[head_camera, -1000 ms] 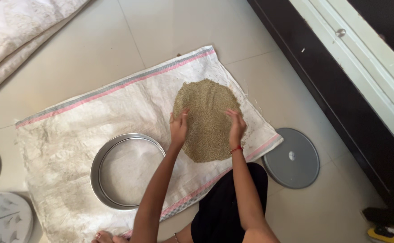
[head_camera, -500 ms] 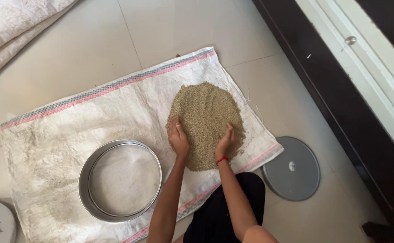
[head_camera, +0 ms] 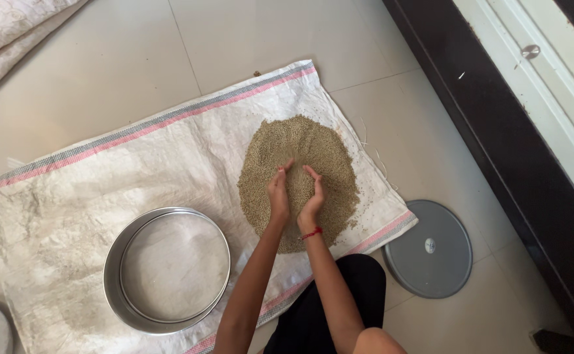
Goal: The person sits on the floor and sifts grains using a metal sieve. They repeatedly scoop grains from a cloth onto the sieve, shake it to separate finer particles into a bucket, and return the coarser grains to the cloth.
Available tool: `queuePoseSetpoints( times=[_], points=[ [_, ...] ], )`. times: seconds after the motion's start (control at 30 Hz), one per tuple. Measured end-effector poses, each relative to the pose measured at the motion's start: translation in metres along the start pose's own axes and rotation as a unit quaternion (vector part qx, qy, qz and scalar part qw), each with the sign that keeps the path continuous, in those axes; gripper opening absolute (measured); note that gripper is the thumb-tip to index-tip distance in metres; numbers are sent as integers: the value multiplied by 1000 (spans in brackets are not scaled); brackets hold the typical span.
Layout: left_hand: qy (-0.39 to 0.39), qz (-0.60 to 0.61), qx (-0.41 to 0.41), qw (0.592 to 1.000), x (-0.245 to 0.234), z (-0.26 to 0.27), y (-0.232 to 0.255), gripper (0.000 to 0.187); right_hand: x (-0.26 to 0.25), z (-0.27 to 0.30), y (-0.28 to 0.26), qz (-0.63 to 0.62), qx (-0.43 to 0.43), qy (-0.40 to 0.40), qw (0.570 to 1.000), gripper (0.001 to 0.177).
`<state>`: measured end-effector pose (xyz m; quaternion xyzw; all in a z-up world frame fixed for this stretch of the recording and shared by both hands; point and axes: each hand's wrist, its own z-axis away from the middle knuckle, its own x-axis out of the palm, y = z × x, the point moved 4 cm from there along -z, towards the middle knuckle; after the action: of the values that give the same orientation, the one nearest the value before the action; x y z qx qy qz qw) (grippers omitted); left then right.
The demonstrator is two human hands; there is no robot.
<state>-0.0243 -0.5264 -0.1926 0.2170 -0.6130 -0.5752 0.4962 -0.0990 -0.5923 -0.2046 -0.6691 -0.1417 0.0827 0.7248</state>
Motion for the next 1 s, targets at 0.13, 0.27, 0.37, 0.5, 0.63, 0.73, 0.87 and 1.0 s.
queuePoseSetpoints(
  times=[0.13, 0.27, 0.37, 0.5, 0.63, 0.73, 0.87, 1.0],
  points=[
    [2, 43, -37, 998, 11, 0, 2, 49, 7, 2, -18, -31, 52, 0, 998, 52],
    [22, 121, -126, 984, 13, 6, 8, 49, 11, -2, -12, -316, 112, -51, 941, 49],
    [-9, 208, -129, 970, 18, 8, 16, 50, 11, -2, -6, -384, 149, -55, 909, 48],
    [-5, 179, -117, 977, 19, 9, 18, 49, 8, -5, 0, -406, 154, -58, 899, 46],
    [-6, 181, -118, 976, 22, 13, 18, 50, 5, -7, 8, -479, 166, -80, 858, 46],
    [-9, 176, -122, 977, 24, 15, 20, 50, 3, -9, 10, -485, 165, -85, 854, 47],
    [-17, 204, -119, 972, 25, 18, 21, 49, -1, -7, 5, -475, 169, -75, 860, 47],
    [-21, 264, -137, 954, 26, 20, 17, 49, -3, -9, 7, -507, 169, -96, 840, 47]
  ],
)
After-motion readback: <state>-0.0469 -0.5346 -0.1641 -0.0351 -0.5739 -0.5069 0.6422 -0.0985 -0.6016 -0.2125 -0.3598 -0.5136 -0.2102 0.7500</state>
